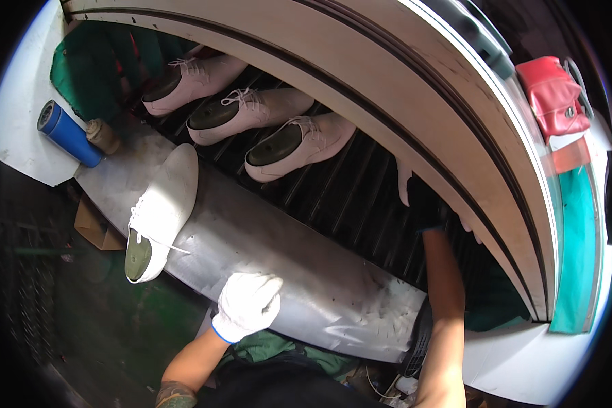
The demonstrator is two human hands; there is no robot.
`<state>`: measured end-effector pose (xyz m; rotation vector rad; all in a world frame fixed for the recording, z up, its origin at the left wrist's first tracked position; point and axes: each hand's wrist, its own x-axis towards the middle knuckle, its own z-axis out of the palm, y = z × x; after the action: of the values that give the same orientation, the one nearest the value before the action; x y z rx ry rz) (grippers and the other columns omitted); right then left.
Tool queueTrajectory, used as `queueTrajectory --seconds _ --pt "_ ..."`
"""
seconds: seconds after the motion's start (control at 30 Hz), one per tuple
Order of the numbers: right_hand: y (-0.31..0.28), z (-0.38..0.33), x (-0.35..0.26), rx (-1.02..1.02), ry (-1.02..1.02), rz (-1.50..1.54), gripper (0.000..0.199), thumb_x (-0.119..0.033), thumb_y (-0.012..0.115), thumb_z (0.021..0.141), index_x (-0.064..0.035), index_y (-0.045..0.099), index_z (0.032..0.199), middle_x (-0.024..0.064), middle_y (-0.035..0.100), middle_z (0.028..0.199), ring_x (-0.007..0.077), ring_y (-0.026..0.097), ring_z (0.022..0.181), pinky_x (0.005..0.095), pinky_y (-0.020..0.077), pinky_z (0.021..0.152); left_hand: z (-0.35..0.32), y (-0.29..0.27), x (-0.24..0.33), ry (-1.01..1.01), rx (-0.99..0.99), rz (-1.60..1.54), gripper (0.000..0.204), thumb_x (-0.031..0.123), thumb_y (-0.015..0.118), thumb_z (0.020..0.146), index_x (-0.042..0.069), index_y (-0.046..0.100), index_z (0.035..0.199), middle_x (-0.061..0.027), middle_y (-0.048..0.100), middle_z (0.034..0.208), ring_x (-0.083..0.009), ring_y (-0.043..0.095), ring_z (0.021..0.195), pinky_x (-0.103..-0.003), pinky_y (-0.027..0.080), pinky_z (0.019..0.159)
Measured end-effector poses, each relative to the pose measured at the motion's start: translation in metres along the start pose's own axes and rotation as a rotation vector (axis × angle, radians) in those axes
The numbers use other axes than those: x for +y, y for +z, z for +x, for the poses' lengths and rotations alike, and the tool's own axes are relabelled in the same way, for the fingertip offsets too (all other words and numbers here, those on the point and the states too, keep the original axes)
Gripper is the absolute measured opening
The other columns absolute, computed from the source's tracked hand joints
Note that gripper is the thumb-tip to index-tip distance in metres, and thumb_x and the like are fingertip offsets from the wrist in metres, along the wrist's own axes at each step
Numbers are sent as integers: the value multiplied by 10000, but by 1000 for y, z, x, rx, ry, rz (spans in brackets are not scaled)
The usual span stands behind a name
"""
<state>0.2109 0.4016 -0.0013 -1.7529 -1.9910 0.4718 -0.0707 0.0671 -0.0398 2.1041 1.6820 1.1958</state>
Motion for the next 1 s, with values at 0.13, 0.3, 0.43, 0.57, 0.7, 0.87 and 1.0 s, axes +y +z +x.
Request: queueTrajectory --seconds 0.13,0.3,0.43,0.57,0.7,0.87,1.0 --pt "16 13 -15 -23 -85 -142 935 -112 788 764 -18 363 1591 170 585 1468 284 563 1373 388 401 1194 3 -1 -1 -15 22 -42 360 26 740 691 60 719 1048 -100 747 945 -300 705 843 -417 551 804" --pt "77 76 -47 -80 -133 -198 911 -89 772 790 -19 352 1595 175 588 1466 286 564 1375 390 395 1198 -3 -5 -8 -49 78 -15 313 19 757 708 80 739 1014 -70 758 926 -261 717 810 -391 568 747" --pt "76 109 -55 -56 -81 -249 892 -70 759 811 -20 343 1598 179 591 1465 288 565 1377 391 390 1201 -5 -9 -9 -66 109 -55 304 23 761 719 82 744 1016 -71 756 915 -254 714 785 -384 562 731" --pt "41 125 -54 19 -69 -202 873 -52 746 831 -21 334 1600 183 593 1463 289 566 1379 393 385 1203 -5 -3 -9 -54 123 -119 294 11 761 728 92 747 1010 -65 747 886 -251 704 762 -377 557 724" --pt "28 65 -56 14 -221 -24 855 -33 733 852 -21 325 1603 187 596 1462 291 566 1381 395 380 1206 -6 -6 -12 -103 100 -141 268 38 753 756 83 754 1020 -69 734 840 -266 686 729 -416 563 724" --pt "-25 -112 2 -52 -173 127 833 -10 716 878 -22 313 1606 193 599 1461 293 567 1383 397 374 1210 33 -15 -32 -376 -193 -210 443 100 724 796 119 705 1238 -168 684 1187 -390 702 998 -472 601 925" --pt "-40 -249 34 -143 -70 317 815 8 703 899 -23 304 1609 197 602 1459 294 568 1385 399 369 1213 125 -4 -76 -484 -74 -84 815 113 684 818 208 414 1581 -171 436 1601 -452 563 1348 -519 512 1106"
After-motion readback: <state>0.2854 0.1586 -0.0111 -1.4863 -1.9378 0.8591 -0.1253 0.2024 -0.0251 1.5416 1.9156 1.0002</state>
